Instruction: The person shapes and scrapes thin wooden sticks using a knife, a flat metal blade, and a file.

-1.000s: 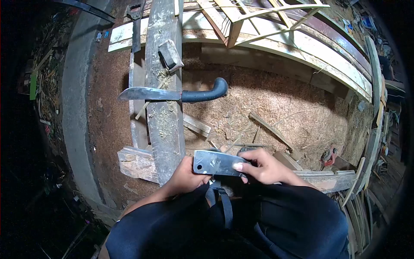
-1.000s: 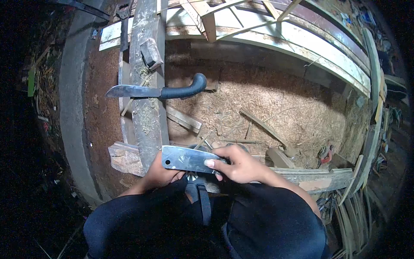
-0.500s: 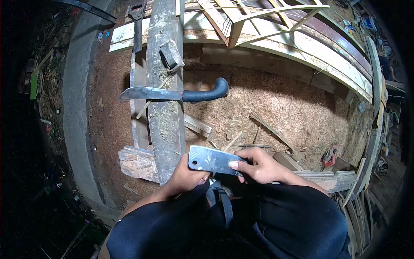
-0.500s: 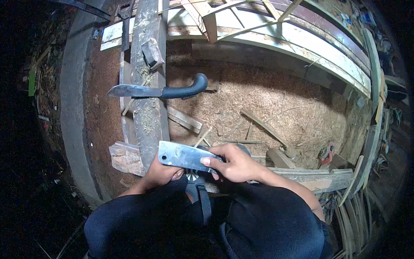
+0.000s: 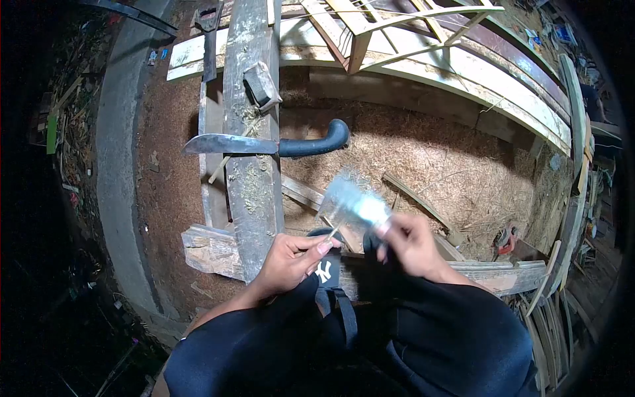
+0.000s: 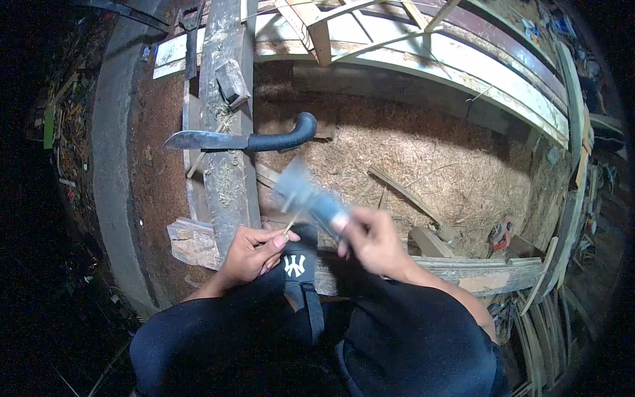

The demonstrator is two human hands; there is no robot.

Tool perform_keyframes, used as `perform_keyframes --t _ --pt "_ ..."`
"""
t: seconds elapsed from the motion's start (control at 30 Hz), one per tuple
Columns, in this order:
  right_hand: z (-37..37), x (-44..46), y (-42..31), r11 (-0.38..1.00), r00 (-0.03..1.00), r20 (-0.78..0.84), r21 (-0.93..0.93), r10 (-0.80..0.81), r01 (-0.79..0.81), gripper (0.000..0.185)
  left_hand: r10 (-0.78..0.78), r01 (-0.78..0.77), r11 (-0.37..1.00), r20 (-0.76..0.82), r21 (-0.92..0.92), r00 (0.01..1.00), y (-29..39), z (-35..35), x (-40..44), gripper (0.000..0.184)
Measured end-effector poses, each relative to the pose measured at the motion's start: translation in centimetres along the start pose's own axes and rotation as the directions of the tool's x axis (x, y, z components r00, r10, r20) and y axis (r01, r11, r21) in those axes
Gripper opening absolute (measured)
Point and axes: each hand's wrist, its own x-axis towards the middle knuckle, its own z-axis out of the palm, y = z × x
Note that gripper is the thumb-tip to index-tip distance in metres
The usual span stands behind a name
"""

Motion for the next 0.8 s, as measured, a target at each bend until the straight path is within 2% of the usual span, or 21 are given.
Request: perform_keyframes --t 0.03,0.07,0.1,0.17,0.2,0.23,0.27,0.33,0.37,0.43,0.57,0.63,0.7,0.77,0.8 --pt "-1.1 0.6 -0.1 0.972 0.975 -0.220 0.236 0.040 0.013 0.028 -0.002 0.002 0.999 0.018 0.032 1.000 -0.1 -0.1 -0.2 0.026" --pt "-1.6 0.8 -0.2 0.888 0.900 -0.415 0.452 0.130 0.080 0.029 -0.003 0.002 0.999 0.022 0.034 1.000 -0.2 -0.3 -0.5 0.026" --pt "-1.6 0.2 -0.8 0.939 0.908 -0.417 0.320 0.022 0.124 0.029 -0.020 0.020 1.000 -0.005 -0.004 1.000 -0.3 -0.6 -0.7 0.026" --pt "-0.6 -0.5 -0.3 0.940 0.988 -0.153 0.337 0.000 0.052 0.029 -0.061 0.058 0.998 -0.104 -0.028 0.993 -0.1 -0.6 -0.8 0.023" --pt "-0.3 -0.7 -0.2 0.933 1.000 -0.012 0.360 -0.011 0.014 0.028 -0.071 0.069 0.997 -0.103 -0.027 0.992 -0.2 -0.5 -0.7 0.023" --pt "0.1 -0.8 -1.1 0.954 0.997 0.080 0.300 -0.021 -0.004 0.027 -0.040 0.039 0.999 -0.074 -0.016 0.996 -0.6 -0.5 -0.4 0.022" --pt "0.0 -0.4 -1.2 0.974 0.970 0.242 0.213 0.018 -0.072 0.029 -0.009 0.009 1.000 -0.043 -0.010 0.999 -1.2 -0.5 -0.1 0.022" --pt "0.9 0.3 -1.5 0.992 0.926 0.366 0.038 0.097 -0.119 0.030 -0.008 0.007 0.999 -0.023 -0.047 1.000 -1.9 -0.5 0.2 0.018" --pt "1.0 0.6 -2.0 0.995 0.915 0.396 0.024 0.078 -0.095 0.030 0.012 -0.017 0.993 -0.041 -0.115 0.999 -1.9 -0.2 0.3 0.015" --pt "1.1 0.7 -2.6 0.990 0.910 0.399 0.028 0.115 -0.138 0.029 0.017 -0.028 0.982 -0.059 -0.188 0.998 -1.8 -0.1 0.4 0.015" --pt "1.3 0.8 -2.4 0.976 0.888 0.433 0.072 0.153 -0.204 0.027 0.024 -0.039 0.990 -0.113 -0.133 0.993 -1.5 0.1 0.1 0.018" --pt "1.2 0.7 -2.4 0.984 0.899 0.412 0.030 0.146 -0.174 0.027 -0.002 -0.002 0.987 -0.028 -0.163 1.000 -1.7 -0.3 0.0 0.019" --pt "1.3 0.5 -2.1 0.990 0.911 0.391 -0.011 0.135 -0.141 0.027 -0.018 0.013 0.984 -0.029 -0.176 0.999 -1.5 -0.2 0.0 0.017" --pt "1.5 0.1 -1.0 0.995 0.956 0.291 0.070 0.048 -0.071 0.028 -0.034 0.029 0.982 -0.026 -0.189 0.999 -0.7 -0.1 -0.2 0.017" --pt "1.4 0.0 -0.8 0.976 0.982 0.169 0.189 0.080 -0.111 0.028 -0.028 0.024 0.990 -0.025 -0.141 0.999 0.1 0.0 -0.4 0.017"
